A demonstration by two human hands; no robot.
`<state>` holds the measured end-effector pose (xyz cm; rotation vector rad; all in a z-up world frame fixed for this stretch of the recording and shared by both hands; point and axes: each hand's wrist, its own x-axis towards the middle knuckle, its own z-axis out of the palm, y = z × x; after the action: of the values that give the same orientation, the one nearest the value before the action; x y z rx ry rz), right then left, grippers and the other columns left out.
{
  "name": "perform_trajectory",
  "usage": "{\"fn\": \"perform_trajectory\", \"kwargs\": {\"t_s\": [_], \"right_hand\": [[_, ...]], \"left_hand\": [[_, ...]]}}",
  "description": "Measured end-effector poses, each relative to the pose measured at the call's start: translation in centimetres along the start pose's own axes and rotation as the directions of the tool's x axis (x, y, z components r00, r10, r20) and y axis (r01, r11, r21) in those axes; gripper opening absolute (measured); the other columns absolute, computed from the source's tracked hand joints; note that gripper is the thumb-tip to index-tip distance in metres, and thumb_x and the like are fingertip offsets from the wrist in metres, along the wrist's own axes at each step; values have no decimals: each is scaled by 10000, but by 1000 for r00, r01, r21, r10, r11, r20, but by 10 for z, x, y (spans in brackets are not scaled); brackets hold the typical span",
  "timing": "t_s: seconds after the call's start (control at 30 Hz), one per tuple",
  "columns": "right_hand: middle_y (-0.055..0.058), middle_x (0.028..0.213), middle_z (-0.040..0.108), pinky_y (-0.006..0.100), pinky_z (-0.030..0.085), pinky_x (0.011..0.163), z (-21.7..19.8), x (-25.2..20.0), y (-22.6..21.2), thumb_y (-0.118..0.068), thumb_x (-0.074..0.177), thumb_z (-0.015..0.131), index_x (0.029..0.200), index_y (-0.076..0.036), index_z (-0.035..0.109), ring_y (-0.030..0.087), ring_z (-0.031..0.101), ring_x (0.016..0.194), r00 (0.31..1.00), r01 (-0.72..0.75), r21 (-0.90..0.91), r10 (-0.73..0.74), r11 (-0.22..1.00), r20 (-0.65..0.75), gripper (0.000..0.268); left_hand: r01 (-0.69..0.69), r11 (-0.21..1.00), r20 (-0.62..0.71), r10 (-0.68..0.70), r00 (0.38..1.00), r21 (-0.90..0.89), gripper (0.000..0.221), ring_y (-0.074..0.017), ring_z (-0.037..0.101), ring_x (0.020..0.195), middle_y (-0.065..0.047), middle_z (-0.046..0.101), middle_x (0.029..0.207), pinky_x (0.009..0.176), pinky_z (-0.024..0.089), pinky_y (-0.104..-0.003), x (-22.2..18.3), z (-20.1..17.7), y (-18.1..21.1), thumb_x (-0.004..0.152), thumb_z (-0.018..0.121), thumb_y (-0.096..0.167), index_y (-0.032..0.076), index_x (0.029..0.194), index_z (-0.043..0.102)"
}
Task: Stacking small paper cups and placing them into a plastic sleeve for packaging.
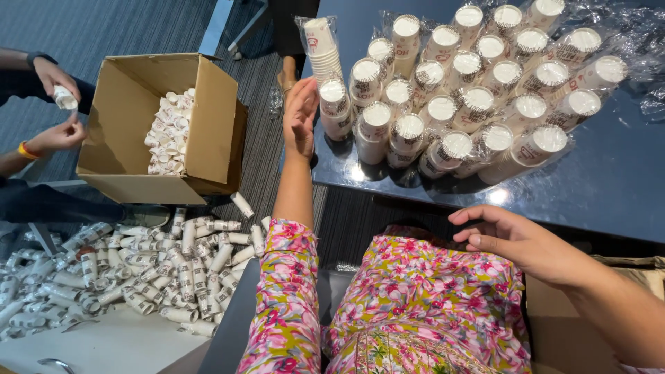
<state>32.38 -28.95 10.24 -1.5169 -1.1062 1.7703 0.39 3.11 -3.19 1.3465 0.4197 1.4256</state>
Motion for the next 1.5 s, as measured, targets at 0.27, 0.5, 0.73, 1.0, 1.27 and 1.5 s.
{"fn": "perform_trajectory", "kwargs": {"t_s": [0.27,0.5,0.73,1.0,1.27,1.5], "right_hand": [[73,1338,645,359,530,977,0,1,1,-175,912,637,1323,-28,612,189,650,1185,1000,-5,12,5,1000,4,437],[69,1340,644,355,530,972,0,1,2,-176,911,638,1325,-30,609,183,647,1180,1000,-2,12,2,1000,-2,440],[75,1336,649,352,530,972,2,0,-4,-168,916,636,1323,-27,613,185,652,1181,1000,-4,20,4,1000,-6,432],[151,1411,593,414,526,999,-34,-94,-44,-88,934,607,1326,13,581,233,626,1213,894,400,-33,-398,916,-208,405],[201,1397,593,400,509,1088,-169,-274,134,-43,1052,489,1351,-5,552,235,632,1231,527,416,-225,-435,881,-730,308],[83,1185,679,338,536,931,-160,-342,228,-162,1013,634,1274,-21,621,178,666,1067,490,97,14,-35,995,-871,298]], "left_hand": [[87,967,-84,-110,990,-241,942,-338,554,1375,-156,641,1342,1207,432,-431,-3,-21,-19,1068,231,698,-100,1171,720],[96,912,-63,-132,989,-399,727,-333,578,1326,-167,629,1295,1196,428,-470,-5,-38,-52,1126,317,637,-23,1226,606],[125,973,-132,-152,980,-192,705,-288,571,1318,-144,551,1417,1149,448,-442,1,-11,-15,1057,372,662,41,1369,490],[-277,757,-335,544,769,592,426,-234,616,1111,-140,579,1305,988,528,-332,-17,13,29,1129,482,423,18,1238,558],[-478,702,1,562,827,528,419,-282,595,1096,-163,570,1245,990,519,-391,-117,200,123,1109,466,427,19,1132,552],[-457,881,522,333,785,125,158,-324,658,1068,-145,673,1127,968,542,-455,-198,396,129,981,659,222,65,998,662]]}}
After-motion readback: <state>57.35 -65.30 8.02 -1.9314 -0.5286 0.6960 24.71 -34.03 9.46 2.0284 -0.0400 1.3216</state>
